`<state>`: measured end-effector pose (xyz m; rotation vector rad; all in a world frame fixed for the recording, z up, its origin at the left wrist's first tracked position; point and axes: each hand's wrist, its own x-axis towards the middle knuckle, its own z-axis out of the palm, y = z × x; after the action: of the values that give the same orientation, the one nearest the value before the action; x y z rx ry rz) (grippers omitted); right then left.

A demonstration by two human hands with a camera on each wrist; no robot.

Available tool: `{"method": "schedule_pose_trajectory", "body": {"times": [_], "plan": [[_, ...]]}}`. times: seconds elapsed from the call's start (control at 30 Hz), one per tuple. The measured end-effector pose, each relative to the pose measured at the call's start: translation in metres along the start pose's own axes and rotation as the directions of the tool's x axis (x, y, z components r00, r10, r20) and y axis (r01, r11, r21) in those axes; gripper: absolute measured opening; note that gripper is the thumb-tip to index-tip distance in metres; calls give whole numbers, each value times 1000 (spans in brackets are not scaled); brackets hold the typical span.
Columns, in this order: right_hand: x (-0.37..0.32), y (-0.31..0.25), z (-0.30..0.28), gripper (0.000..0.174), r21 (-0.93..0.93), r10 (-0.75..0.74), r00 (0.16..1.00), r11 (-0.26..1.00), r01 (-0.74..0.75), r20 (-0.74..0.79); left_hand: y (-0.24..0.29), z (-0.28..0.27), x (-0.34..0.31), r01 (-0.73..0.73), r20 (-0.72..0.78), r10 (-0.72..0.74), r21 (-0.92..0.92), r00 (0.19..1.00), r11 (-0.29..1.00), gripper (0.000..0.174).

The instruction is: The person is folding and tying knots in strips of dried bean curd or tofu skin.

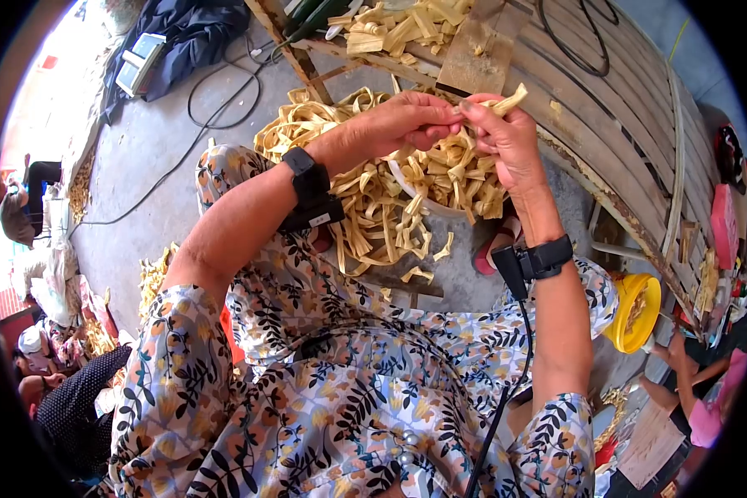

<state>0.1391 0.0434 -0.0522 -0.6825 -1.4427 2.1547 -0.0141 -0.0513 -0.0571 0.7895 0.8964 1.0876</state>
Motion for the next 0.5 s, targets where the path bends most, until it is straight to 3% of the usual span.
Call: {"method": "schedule_pose_trajectory", "body": {"times": [0.1,0.23,0.33,0.43,0.5], "plan": [[0,-1,-7,13,94,19,994,996,-9,-105,0,-8,1,9,41,-7,-63,999,998,22],[6,-5,-11,14,175,35,994,985,-16,-102,12,-15,5,9,26,-8,-20,1000,1000,24],[16,-15,-17,15,209,11,988,978,22,-155,26,-17,10,-57,-144,113,348,983,936,25],[30,-24,-28,14,181,-57,968,978,104,-245,44,-35,29,-171,-134,334,653,933,738,24],[44,-24,-30,14,149,-126,945,973,177,-302,51,-39,43,-215,-134,475,764,870,608,22]]}}
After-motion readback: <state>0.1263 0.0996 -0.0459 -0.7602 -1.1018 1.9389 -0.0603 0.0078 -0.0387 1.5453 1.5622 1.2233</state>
